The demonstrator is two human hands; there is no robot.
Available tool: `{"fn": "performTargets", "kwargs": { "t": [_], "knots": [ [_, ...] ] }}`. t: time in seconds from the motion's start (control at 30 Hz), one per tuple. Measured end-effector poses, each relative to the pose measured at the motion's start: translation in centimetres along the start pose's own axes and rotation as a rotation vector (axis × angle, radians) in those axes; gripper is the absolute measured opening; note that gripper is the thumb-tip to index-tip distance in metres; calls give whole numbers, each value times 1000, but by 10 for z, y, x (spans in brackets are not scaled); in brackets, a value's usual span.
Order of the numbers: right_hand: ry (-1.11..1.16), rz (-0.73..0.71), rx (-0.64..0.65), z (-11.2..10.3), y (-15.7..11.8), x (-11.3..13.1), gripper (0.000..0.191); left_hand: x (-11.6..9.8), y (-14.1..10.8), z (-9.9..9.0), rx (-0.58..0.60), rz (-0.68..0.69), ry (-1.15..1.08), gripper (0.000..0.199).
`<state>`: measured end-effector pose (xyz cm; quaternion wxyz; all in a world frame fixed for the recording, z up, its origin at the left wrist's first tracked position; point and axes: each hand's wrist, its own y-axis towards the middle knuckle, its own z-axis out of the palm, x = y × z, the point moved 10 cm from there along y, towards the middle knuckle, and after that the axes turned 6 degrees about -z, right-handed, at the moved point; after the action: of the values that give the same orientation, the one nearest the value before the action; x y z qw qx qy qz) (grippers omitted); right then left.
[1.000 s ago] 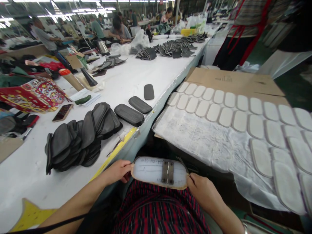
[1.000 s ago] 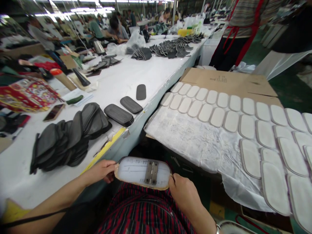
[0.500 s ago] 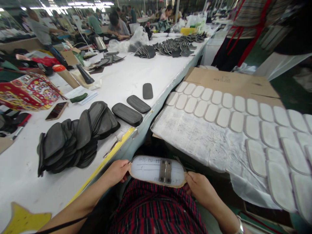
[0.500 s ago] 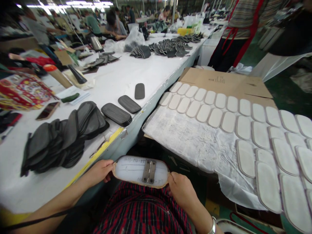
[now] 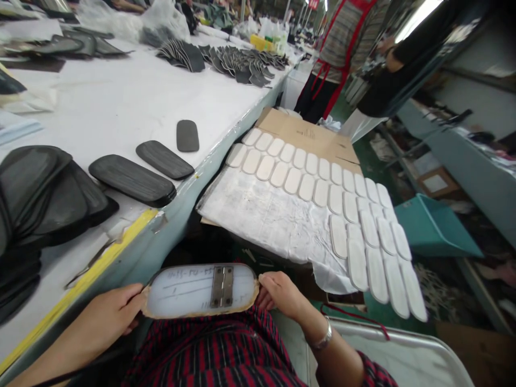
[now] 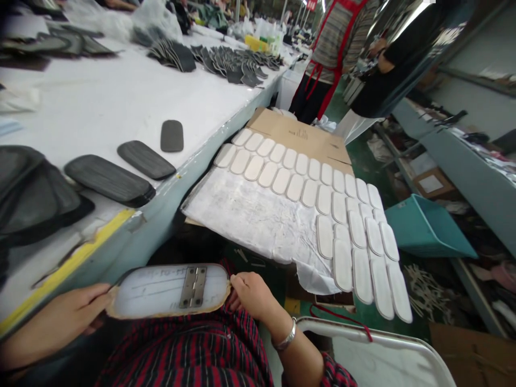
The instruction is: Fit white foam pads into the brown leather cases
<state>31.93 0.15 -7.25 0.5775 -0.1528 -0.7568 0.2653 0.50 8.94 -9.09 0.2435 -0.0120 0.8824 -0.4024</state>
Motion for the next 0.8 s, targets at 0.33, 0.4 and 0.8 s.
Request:
{"fn": "performTargets", "kwargs": {
  "t": [0.33, 0.4, 0.8],
  "knots": [
    [-724, -177, -214, -12, -7, 45, 29, -13, -5, -6, -83, 67, 165, 38],
    [-719, -168, -223, -10, -8, 45, 29, -17, -6, -10, -81, 100, 112, 36],
    [-628, -103, -138, -4, -2, 23, 32, -20, -6, -8, 132, 8, -278, 29]
  ]
}}
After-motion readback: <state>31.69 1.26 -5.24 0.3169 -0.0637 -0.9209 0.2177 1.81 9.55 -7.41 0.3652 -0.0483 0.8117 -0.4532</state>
